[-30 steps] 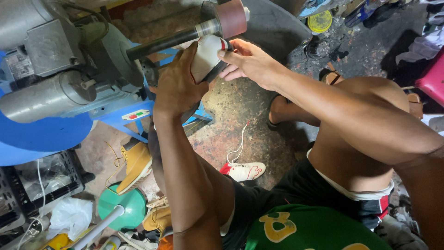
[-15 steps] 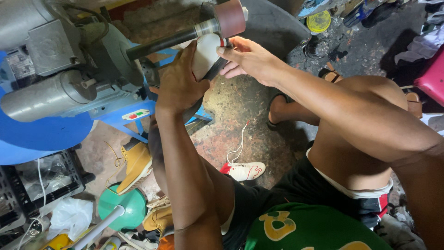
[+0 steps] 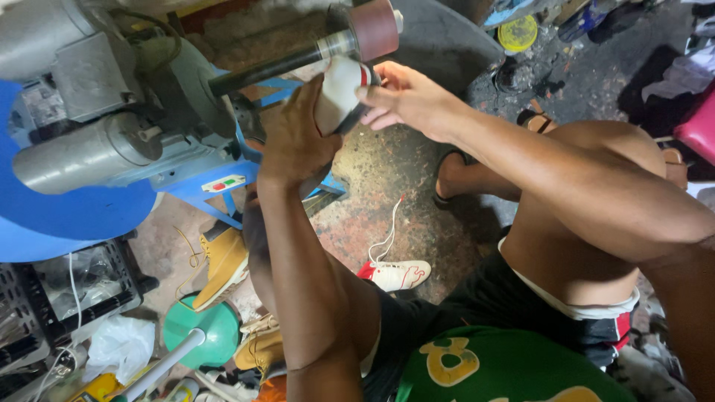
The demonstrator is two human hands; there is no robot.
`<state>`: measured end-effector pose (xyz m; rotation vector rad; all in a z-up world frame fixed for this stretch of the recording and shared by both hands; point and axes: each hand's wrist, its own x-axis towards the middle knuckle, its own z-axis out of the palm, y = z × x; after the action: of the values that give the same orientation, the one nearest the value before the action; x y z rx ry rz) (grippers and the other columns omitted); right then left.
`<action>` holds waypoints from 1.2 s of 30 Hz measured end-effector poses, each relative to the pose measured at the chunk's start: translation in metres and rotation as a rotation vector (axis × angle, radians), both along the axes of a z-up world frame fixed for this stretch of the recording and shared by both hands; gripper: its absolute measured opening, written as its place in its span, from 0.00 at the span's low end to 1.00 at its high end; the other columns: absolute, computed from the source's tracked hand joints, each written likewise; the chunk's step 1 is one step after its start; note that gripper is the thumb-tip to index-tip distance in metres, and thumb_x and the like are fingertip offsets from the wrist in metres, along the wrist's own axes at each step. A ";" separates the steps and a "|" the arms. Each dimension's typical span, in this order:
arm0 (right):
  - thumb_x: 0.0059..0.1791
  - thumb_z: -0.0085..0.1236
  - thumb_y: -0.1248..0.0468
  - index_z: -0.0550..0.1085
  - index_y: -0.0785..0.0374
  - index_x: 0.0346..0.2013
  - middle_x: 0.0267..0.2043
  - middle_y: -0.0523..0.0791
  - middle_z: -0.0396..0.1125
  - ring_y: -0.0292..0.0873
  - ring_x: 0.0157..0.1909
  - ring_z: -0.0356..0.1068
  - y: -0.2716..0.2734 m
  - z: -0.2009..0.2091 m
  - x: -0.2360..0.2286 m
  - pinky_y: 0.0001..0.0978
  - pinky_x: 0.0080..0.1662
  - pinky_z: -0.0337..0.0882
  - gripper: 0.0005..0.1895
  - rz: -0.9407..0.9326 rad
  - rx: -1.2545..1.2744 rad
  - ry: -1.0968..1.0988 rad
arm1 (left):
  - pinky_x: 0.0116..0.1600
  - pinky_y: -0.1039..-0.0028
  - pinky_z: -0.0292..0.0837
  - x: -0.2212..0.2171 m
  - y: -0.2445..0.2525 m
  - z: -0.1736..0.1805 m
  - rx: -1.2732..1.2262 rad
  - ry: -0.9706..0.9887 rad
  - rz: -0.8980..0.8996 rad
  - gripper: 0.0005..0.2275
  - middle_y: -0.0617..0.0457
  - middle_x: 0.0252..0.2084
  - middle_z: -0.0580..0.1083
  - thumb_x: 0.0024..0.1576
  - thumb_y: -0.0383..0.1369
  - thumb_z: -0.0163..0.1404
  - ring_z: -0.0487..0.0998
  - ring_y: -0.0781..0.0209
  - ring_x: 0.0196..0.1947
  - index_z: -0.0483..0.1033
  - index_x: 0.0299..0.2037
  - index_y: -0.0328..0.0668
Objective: The person uses a bench grinder to smooth the sole and edges of a white and red shoe. They hold the shoe with both hands, pressing different parts of the sole and upper against the rotating grinding wheel to refine the surface.
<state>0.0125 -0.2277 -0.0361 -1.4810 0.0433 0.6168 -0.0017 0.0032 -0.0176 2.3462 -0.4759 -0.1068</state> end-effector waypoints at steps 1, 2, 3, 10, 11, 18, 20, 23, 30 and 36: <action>0.50 0.61 0.53 0.66 0.63 0.57 0.49 0.47 0.71 0.43 0.48 0.76 0.000 0.001 -0.003 0.35 0.52 0.79 0.26 0.014 -0.027 -0.010 | 0.60 0.58 0.70 -0.001 -0.002 -0.005 0.003 -0.025 -0.004 0.41 0.35 0.61 0.70 0.42 0.30 0.63 0.72 0.37 0.59 0.60 0.69 0.32; 0.50 0.63 0.54 0.66 0.63 0.56 0.47 0.46 0.70 0.42 0.47 0.75 -0.001 0.002 -0.004 0.35 0.51 0.78 0.26 0.028 -0.076 -0.074 | 0.60 0.57 0.69 -0.002 -0.002 -0.009 0.006 -0.050 -0.009 0.41 0.34 0.61 0.69 0.42 0.31 0.64 0.71 0.36 0.59 0.59 0.68 0.30; 0.49 0.66 0.55 0.67 0.64 0.55 0.46 0.46 0.70 0.41 0.46 0.74 -0.002 0.002 -0.008 0.34 0.50 0.77 0.26 0.042 -0.125 -0.130 | 0.59 0.58 0.69 -0.004 -0.003 -0.013 -0.046 -0.014 -0.001 0.40 0.35 0.59 0.71 0.42 0.32 0.64 0.73 0.38 0.58 0.60 0.67 0.31; 0.44 0.75 0.59 0.65 0.63 0.50 0.42 0.41 0.70 0.34 0.44 0.73 -0.024 -0.003 -0.025 0.29 0.47 0.77 0.29 0.031 -0.384 -0.602 | 0.57 0.68 0.73 -0.009 -0.025 -0.043 -0.412 0.172 0.021 0.20 0.46 0.47 0.78 0.56 0.38 0.60 0.80 0.56 0.50 0.74 0.54 0.36; 0.43 0.77 0.59 0.65 0.63 0.48 0.41 0.42 0.70 0.35 0.43 0.73 -0.027 -0.002 -0.027 0.29 0.46 0.76 0.30 0.023 -0.420 -0.621 | 0.55 0.69 0.73 -0.009 -0.029 -0.046 -0.461 0.154 0.023 0.19 0.47 0.46 0.78 0.56 0.38 0.59 0.79 0.58 0.48 0.74 0.53 0.35; 0.35 0.83 0.53 0.63 0.66 0.44 0.35 0.49 0.67 0.49 0.35 0.73 -0.037 0.012 -0.044 0.40 0.38 0.72 0.39 -0.007 -0.781 -0.764 | 0.49 0.73 0.74 -0.009 -0.052 -0.048 -0.580 0.220 0.008 0.14 0.54 0.41 0.79 0.55 0.32 0.59 0.77 0.67 0.41 0.76 0.50 0.37; 0.34 0.83 0.50 0.63 0.65 0.44 0.34 0.50 0.66 0.52 0.33 0.73 -0.039 0.012 -0.048 0.43 0.36 0.72 0.41 0.004 -0.837 -0.790 | 0.47 0.74 0.74 -0.008 -0.056 -0.050 -0.619 0.276 -0.005 0.13 0.55 0.40 0.78 0.57 0.31 0.58 0.76 0.69 0.40 0.76 0.49 0.37; 0.33 0.83 0.46 0.63 0.65 0.42 0.34 0.50 0.65 0.53 0.32 0.72 -0.040 0.014 -0.046 0.44 0.35 0.71 0.42 0.016 -0.901 -0.877 | 0.49 0.75 0.72 -0.007 -0.058 -0.053 -0.583 0.215 -0.018 0.12 0.55 0.39 0.77 0.59 0.31 0.58 0.74 0.69 0.39 0.77 0.51 0.36; 0.33 0.78 0.37 0.65 0.65 0.38 0.39 0.48 0.66 0.55 0.34 0.72 -0.037 0.017 -0.046 0.48 0.34 0.70 0.42 0.079 -1.074 -0.976 | 0.51 0.77 0.72 0.000 -0.060 -0.068 -0.738 0.261 -0.052 0.11 0.57 0.42 0.76 0.62 0.31 0.54 0.73 0.70 0.42 0.75 0.52 0.35; 0.34 0.78 0.38 0.67 0.64 0.38 0.39 0.47 0.67 0.54 0.36 0.73 -0.031 0.020 -0.049 0.46 0.35 0.71 0.40 0.092 -1.059 -1.017 | 0.46 0.79 0.72 0.003 -0.063 -0.076 -0.905 0.384 -0.023 0.12 0.58 0.41 0.77 0.64 0.34 0.50 0.74 0.72 0.39 0.75 0.51 0.33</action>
<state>-0.0370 -0.2586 -0.0165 -2.6859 -0.5681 -0.2336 0.0010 -0.0598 -0.0933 1.3890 -0.2708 -0.2808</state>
